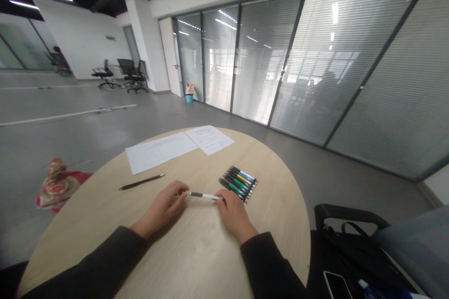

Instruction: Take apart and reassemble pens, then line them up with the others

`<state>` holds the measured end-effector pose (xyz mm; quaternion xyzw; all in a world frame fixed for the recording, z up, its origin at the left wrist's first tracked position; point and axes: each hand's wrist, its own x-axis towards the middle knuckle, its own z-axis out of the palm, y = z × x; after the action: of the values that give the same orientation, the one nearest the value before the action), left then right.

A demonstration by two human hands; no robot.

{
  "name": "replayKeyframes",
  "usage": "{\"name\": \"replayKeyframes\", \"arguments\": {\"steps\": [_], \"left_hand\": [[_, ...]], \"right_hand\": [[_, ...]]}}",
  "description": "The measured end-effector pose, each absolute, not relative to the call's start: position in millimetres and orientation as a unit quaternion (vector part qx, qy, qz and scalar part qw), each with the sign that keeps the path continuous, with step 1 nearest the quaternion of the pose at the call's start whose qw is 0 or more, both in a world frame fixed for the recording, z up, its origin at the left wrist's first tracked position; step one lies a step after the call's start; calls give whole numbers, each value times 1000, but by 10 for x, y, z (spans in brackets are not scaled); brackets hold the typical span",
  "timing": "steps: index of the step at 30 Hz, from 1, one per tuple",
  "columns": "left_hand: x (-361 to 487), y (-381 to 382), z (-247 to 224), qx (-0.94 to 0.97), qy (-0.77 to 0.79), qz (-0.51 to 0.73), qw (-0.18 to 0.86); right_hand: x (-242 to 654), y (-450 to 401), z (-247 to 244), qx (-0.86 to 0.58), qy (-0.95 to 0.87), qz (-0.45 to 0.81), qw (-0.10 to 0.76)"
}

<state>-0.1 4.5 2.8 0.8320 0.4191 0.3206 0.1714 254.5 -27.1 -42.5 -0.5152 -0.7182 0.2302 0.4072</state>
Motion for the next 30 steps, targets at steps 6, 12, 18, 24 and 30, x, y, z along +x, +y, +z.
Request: {"name": "replayKeyframes", "arguments": {"steps": [6,12,18,24,30], "left_hand": [[-67,124,1,819,485,290,101],[-28,158,-38,839,527,133,6],[30,165,-72,851,517,84,-34],[7,164,-83,852,507,134,9],[-18,185,-95,799,487,286,207]], "right_hand": [[2556,-264,-432,-527,-708,229,411],[2551,-263,-440,-534,-708,226,403],[2555,-248,-465,-533,-709,215,408],[2554,-257,-448,-533,-709,216,409],[2559,-259,-442,-532,-706,225,410]]}}
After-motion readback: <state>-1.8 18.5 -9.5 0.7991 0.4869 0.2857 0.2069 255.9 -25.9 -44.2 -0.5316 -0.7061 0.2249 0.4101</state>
